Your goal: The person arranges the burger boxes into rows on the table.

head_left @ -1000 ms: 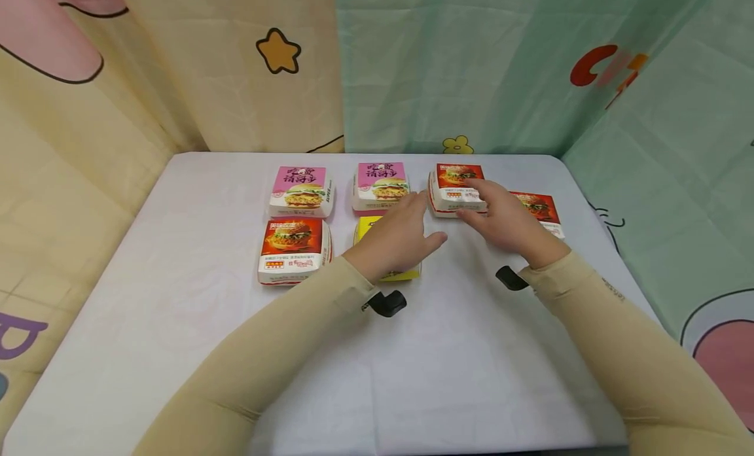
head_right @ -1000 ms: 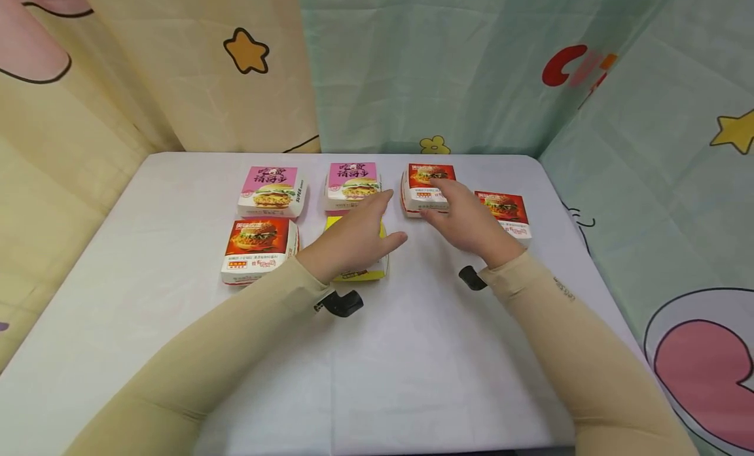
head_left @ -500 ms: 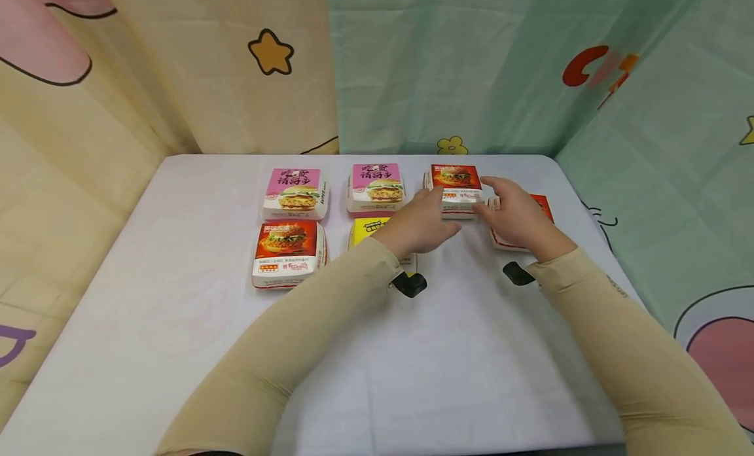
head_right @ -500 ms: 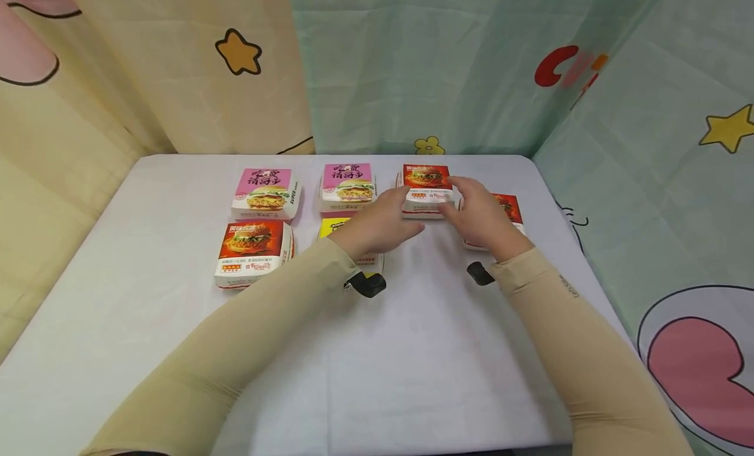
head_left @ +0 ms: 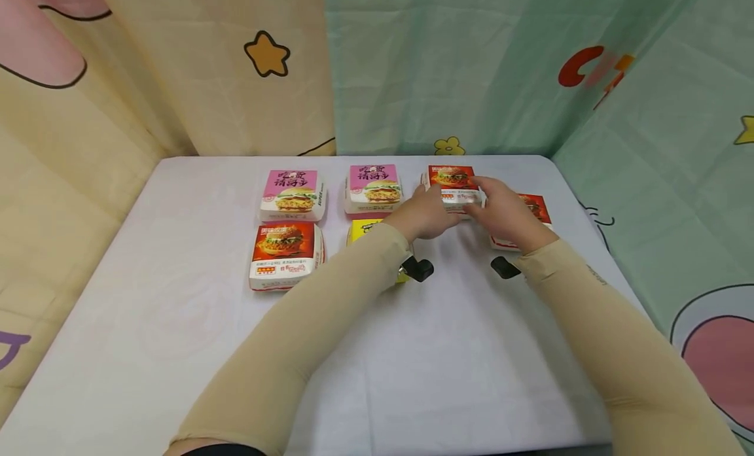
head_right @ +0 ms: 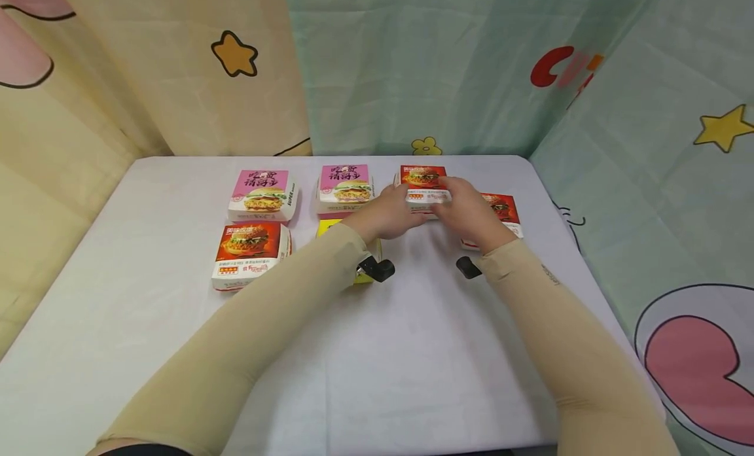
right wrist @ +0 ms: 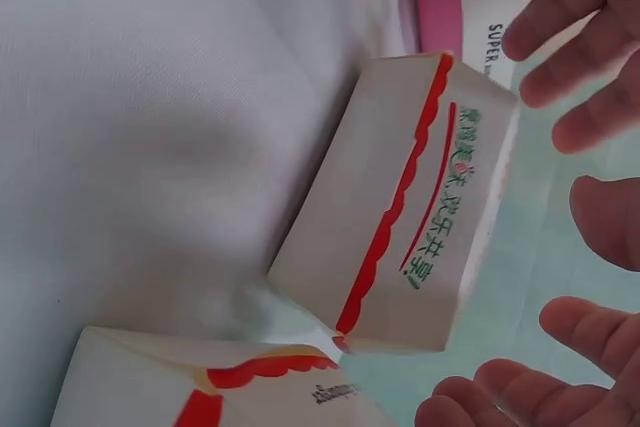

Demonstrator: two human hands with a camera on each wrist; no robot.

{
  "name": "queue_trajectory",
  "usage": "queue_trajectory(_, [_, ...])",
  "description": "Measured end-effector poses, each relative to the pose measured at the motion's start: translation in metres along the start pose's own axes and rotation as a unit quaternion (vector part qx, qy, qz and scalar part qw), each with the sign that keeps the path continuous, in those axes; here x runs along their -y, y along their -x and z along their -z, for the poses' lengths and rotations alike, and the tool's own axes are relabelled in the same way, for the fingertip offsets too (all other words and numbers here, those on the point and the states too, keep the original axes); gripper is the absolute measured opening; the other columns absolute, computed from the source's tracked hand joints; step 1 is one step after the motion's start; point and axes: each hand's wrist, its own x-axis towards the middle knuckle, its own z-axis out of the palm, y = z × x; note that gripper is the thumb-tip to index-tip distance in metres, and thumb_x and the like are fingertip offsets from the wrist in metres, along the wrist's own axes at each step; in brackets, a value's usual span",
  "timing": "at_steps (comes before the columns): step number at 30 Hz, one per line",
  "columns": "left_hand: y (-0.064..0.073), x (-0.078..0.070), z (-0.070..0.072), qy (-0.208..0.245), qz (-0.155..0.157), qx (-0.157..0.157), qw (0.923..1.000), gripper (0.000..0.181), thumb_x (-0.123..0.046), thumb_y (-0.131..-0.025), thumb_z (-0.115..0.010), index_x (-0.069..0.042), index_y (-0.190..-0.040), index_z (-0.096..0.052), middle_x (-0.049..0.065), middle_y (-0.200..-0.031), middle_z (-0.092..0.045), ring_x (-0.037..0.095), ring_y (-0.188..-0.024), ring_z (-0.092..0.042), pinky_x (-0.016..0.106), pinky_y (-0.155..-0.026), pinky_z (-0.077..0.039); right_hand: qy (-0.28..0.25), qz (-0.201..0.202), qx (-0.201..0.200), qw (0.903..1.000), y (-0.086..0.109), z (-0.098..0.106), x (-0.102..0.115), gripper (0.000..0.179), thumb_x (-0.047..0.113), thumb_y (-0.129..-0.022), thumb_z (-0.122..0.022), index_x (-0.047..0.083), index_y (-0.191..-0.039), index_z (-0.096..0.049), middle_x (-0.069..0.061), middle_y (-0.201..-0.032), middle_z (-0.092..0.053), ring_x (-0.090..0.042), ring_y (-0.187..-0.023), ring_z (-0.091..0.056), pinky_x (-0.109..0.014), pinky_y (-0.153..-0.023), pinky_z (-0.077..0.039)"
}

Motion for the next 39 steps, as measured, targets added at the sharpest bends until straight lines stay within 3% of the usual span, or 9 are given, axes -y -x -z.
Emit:
queue_trajectory(9, [-0.010,0.010,0.003,0.003,-0.004,0.005,1.0000,0.084,-0.054,-0.102,-0.062,-0.008,-0.164,-0.029,0.015,-0.165,-0.035,0.024,-0.135,-0.045,0.044,-0.109,-0.051,-0.001,-0.032,0.018,0.9993,-0.012,-0.003,0.000,0.074,0.026,-0.105,-0.062,0.003,-0.166,-0.026,-0.023,-0.170,-0.029,-0.043,-0.156,-0.029,-0.063,-0.127,-0.025])
queue_trajectory(13, [-0.014,0.009,0.004,-0.017,-0.010,0.015,0.9997,0.081,-0.052,-0.103,-0.061,-0.006,-0.163,-0.032,0.016,-0.159,-0.043,0.024,-0.124,-0.051,0.041,-0.102,-0.053,0.006,-0.038,0.025,0.9990,-0.019,-0.004,0.000,0.073,0.024,-0.105,-0.060,0.001,-0.165,-0.026,-0.025,-0.169,-0.030,-0.043,-0.155,-0.031,-0.061,-0.127,-0.026])
queue_trajectory(18, [-0.016,0.011,0.003,-0.032,-0.021,0.037,0.9986,0.070,-0.047,-0.105,-0.060,-0.009,-0.160,-0.038,0.012,-0.152,-0.054,0.024,-0.113,-0.057,0.037,-0.089,-0.051,0.017,-0.053,0.062,0.9965,-0.026,-0.006,0.002,0.075,0.024,-0.107,-0.058,0.000,-0.167,-0.019,-0.027,-0.169,-0.029,-0.043,-0.151,-0.036,-0.060,-0.127,-0.029])
queue_trajectory(26, [-0.012,0.010,0.006,-0.033,-0.025,0.044,0.9982,0.065,-0.046,-0.105,-0.061,-0.009,-0.156,-0.045,0.009,-0.149,-0.058,0.022,-0.114,-0.059,0.037,-0.097,-0.051,0.029,-0.039,0.086,0.9952,-0.031,-0.006,0.008,0.076,0.022,-0.107,-0.056,0.001,-0.167,-0.016,-0.026,-0.170,-0.028,-0.043,-0.154,-0.033,-0.059,-0.128,-0.027])
queue_trajectory(32, [-0.009,0.010,0.009,-0.033,0.001,0.036,0.9988,0.066,-0.047,-0.104,-0.062,-0.006,-0.153,-0.045,0.010,-0.139,-0.062,0.024,-0.107,-0.061,0.036,-0.087,-0.051,0.048,-0.034,0.088,0.9944,-0.034,-0.009,0.013,0.079,0.025,-0.107,-0.059,-0.001,-0.167,-0.014,-0.028,-0.169,-0.029,-0.042,-0.152,-0.036,-0.057,-0.128,-0.029])
queue_trajectory(36, [-0.009,0.010,0.010,-0.033,0.014,0.036,0.9987,0.073,-0.049,-0.103,-0.062,-0.004,-0.156,-0.039,0.013,-0.141,-0.060,0.024,-0.107,-0.061,0.036,-0.087,-0.052,0.057,-0.024,0.090,0.9940,-0.036,-0.009,0.015,0.079,0.025,-0.108,-0.059,-0.001,-0.167,-0.013,-0.029,-0.169,-0.028,-0.043,-0.153,-0.035,-0.058,-0.127,-0.029])
queue_trajectory(39, [-0.007,0.008,0.010,-0.035,0.013,0.029,0.9989,0.075,-0.050,-0.104,-0.061,-0.005,-0.158,-0.037,0.014,-0.149,-0.055,0.025,-0.114,-0.060,0.038,-0.093,-0.053,0.023,-0.015,0.084,0.9961,-0.032,-0.004,0.015,0.080,0.026,-0.107,-0.060,0.003,-0.168,-0.013,-0.025,-0.171,-0.027,-0.042,-0.153,-0.035,-0.059,-0.127,-0.029])
